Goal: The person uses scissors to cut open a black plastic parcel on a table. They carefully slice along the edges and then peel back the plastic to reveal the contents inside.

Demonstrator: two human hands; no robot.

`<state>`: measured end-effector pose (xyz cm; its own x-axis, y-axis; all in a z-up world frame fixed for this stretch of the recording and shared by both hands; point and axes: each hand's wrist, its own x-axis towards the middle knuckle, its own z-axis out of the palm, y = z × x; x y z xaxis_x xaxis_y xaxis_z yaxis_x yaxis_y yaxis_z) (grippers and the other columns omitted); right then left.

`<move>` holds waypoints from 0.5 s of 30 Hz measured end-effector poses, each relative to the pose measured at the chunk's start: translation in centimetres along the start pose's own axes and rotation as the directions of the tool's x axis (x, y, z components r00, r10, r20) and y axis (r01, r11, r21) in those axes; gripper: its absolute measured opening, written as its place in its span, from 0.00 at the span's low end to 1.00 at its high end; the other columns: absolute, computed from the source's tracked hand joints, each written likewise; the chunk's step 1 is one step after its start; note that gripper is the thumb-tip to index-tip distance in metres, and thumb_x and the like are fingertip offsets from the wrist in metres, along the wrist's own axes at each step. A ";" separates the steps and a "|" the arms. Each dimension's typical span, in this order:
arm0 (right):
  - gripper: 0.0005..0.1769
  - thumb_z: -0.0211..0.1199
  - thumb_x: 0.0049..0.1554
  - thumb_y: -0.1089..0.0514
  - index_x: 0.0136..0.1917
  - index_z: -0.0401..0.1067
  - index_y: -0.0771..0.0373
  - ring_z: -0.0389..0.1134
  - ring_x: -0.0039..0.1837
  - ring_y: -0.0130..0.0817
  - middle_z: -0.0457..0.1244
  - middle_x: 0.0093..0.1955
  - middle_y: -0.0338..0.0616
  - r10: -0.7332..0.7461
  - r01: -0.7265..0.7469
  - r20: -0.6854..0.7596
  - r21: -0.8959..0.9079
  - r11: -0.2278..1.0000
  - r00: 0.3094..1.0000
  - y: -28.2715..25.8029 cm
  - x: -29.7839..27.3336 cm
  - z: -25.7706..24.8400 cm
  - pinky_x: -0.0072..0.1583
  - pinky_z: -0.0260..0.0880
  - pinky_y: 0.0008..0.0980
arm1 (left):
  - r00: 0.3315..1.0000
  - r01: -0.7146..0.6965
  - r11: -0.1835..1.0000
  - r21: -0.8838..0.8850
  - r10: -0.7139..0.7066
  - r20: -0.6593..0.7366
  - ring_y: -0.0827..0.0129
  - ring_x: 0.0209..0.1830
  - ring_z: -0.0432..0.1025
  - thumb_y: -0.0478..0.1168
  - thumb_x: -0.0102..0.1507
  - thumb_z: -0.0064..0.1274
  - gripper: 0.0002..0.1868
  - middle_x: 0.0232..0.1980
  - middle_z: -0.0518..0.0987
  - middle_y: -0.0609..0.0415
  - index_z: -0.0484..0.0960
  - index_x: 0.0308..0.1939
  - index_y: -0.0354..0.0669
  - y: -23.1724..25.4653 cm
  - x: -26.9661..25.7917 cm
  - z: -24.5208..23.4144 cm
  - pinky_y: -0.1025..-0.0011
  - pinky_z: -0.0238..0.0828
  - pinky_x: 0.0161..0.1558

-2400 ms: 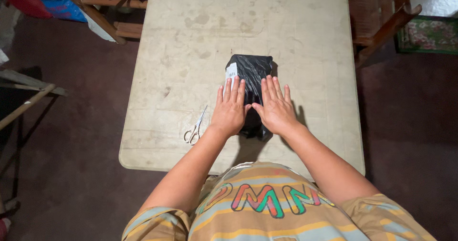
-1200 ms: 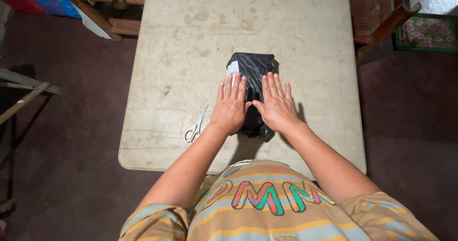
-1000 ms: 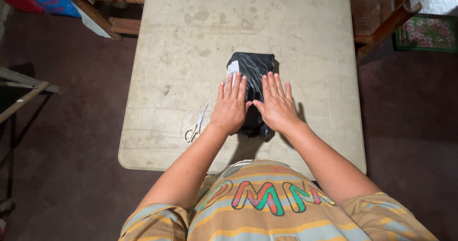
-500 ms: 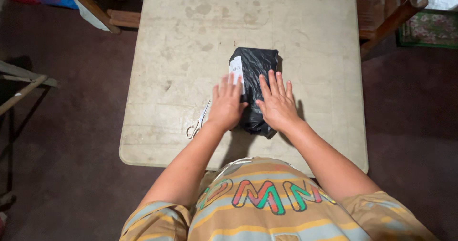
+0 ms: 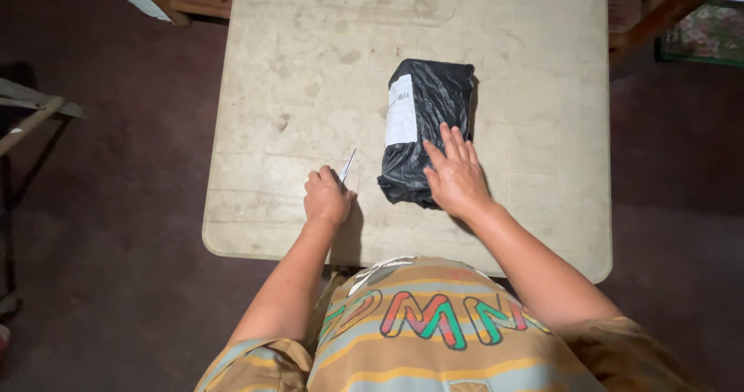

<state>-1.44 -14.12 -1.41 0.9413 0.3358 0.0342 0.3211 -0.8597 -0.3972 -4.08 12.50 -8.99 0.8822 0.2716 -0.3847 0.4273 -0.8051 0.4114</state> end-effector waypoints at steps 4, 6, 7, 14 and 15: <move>0.26 0.63 0.57 0.55 0.68 0.70 0.63 0.48 0.80 0.61 0.50 0.79 0.64 -0.045 0.046 -0.051 0.015 0.999 0.998 -1.6 -0.3 0.8 0.75 0.49 0.54 | 0.999 -0.007 0.999 0.032 0.006 0.039 0.46 0.62 0.65 0.45 0.54 0.68 0.32 0.59 0.70 0.43 0.70 0.55 0.41 -1.4 0.4 0.4 0.53 0.71 0.56; 0.25 0.63 0.57 0.56 0.66 0.71 0.64 0.50 0.79 0.61 0.52 0.78 0.65 -0.062 0.065 -0.083 0.038 0.997 0.995 -2.7 -0.5 1.3 0.74 0.52 0.54 | 0.998 -0.013 0.999 0.031 0.011 0.058 0.45 0.62 0.66 0.46 0.54 0.68 0.30 0.58 0.72 0.44 0.71 0.54 0.40 -2.1 0.7 0.8 0.54 0.71 0.57; 0.24 0.64 0.56 0.57 0.65 0.72 0.64 0.53 0.76 0.60 0.54 0.76 0.64 -0.059 0.065 -0.099 0.054 0.996 0.993 -3.2 -0.6 1.6 0.72 0.54 0.53 | 0.995 0.015 0.999 0.040 -0.019 0.095 0.46 0.61 0.67 0.47 0.55 0.68 0.28 0.57 0.73 0.43 0.72 0.53 0.41 -2.4 1.0 1.0 0.53 0.70 0.57; 0.12 0.67 0.54 0.61 0.52 0.76 0.65 0.68 0.49 0.43 0.64 0.51 0.49 0.112 -0.112 0.023 0.395 0.912 0.993 -7.0 -0.9 4.1 0.52 0.70 0.39 | 0.988 0.020 0.963 -0.268 0.023 0.156 0.52 0.42 0.77 0.49 0.55 0.69 0.23 0.41 0.81 0.44 0.76 0.43 0.39 -4.3 2.0 2.1 0.60 0.74 0.45; 0.10 0.68 0.55 0.61 0.51 0.77 0.65 0.69 0.44 0.39 0.64 0.48 0.48 0.164 -0.197 0.111 0.478 0.856 0.980 -7.6 -1.0 4.6 0.48 0.71 0.35 | 0.987 0.027 0.937 -0.347 0.029 0.156 0.54 0.37 0.79 0.50 0.55 0.70 0.24 0.37 0.82 0.44 0.76 0.41 0.36 -4.3 1.8 2.1 0.62 0.75 0.42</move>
<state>-5.30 -6.16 -2.64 0.9639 0.2306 -0.1332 0.0394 -0.6182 -0.7850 -4.73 15.35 -13.19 0.8525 0.1622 -0.4969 0.4932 -0.5644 0.6620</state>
